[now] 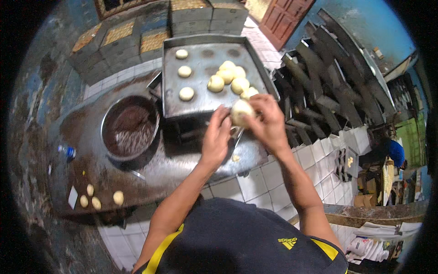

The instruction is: The person scoops a dark filling into small pieces of dough, pinches the dough closed to encase the filling, and places the formed rolls onto a metal baking tray.

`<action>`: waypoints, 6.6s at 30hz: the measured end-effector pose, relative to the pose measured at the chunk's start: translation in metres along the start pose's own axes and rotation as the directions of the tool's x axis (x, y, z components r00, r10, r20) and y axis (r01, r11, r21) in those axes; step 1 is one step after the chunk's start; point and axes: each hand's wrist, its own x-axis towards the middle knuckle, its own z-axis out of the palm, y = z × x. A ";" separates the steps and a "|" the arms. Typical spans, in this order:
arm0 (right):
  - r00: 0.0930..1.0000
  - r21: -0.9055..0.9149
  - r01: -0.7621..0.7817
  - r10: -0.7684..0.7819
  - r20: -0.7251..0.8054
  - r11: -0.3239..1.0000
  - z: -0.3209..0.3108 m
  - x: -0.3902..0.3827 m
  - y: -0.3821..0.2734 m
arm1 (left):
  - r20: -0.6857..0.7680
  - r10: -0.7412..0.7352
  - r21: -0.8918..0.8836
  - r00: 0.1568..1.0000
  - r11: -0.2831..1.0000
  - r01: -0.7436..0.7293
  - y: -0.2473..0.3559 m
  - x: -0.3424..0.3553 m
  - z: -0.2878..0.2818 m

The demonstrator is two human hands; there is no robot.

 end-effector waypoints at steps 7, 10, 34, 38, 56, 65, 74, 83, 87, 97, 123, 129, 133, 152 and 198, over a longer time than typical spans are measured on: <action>0.947 0.269 -0.320 0.295 0.131 0.908 0.039 -0.134 -0.041 | -0.149 -0.020 0.147 0.989 0.988 0.042 -0.023 -0.077 0.000; 0.779 0.749 -0.553 0.546 0.310 0.365 0.070 -0.168 -0.041 | -0.223 0.004 0.299 0.975 0.952 0.065 -0.030 -0.106 -0.016; 0.685 -0.140 0.131 0.012 0.729 0.981 0.543 -0.169 -0.100 | -0.456 -0.148 0.033 0.877 0.983 0.183 0.088 -0.214 -0.421; 0.554 0.185 -0.089 -0.106 0.826 0.979 0.538 -0.155 -0.130 | -0.498 -0.177 0.058 0.849 0.970 0.237 0.114 -0.197 -0.486; 0.522 0.141 -0.728 0.409 0.749 0.671 0.634 -0.024 -0.051 | -0.452 -0.218 0.140 0.865 0.940 0.311 0.108 -0.031 -0.589; 0.410 0.209 -0.786 0.237 0.880 0.582 0.532 0.049 -0.159 | -0.516 0.086 0.479 0.852 0.854 0.204 0.094 -0.010 -0.581; 0.671 0.164 -0.087 -0.064 0.739 0.983 0.492 -0.031 -0.224 | -0.562 0.105 0.753 0.821 0.477 0.454 0.091 -0.041 -0.555; 0.013 0.031 -0.975 0.081 0.997 -0.220 0.503 -0.055 -0.198 | -0.575 -0.130 0.008 0.808 0.986 0.164 0.087 -0.097 -0.541; 0.455 0.096 -0.670 0.305 0.837 0.736 0.500 -0.123 -0.145 | -0.669 -0.112 -0.145 0.735 0.989 0.019 0.088 -0.123 -0.554; 0.651 0.110 -0.423 0.218 0.727 0.899 0.433 -0.055 -0.228 | -0.317 -0.102 0.245 0.943 0.952 0.185 0.074 -0.123 -0.442; 0.935 0.751 -0.355 0.189 0.301 0.557 0.115 -0.194 -0.094 | 0.483 -0.243 0.705 0.841 0.678 -0.209 0.015 -0.141 -0.163; 0.821 0.737 -0.570 0.297 0.488 0.364 0.070 -0.178 -0.064 | 0.299 -0.236 0.604 0.925 0.797 0.008 0.037 -0.154 -0.099; 0.888 0.444 -0.238 0.009 0.459 0.864 0.061 -0.149 -0.084 | 0.373 -0.300 0.564 0.878 0.825 0.043 0.032 -0.139 -0.105; 0.584 0.504 -0.811 0.441 0.681 0.296 0.150 0.108 0.011 | 0.058 0.049 0.057 0.997 0.997 -0.052 0.039 0.113 -0.107; 0.995 -0.107 -0.024 0.034 0.095 0.994 -0.035 0.052 0.030 | 0.134 0.043 -0.109 0.990 0.994 -0.029 0.022 0.037 0.013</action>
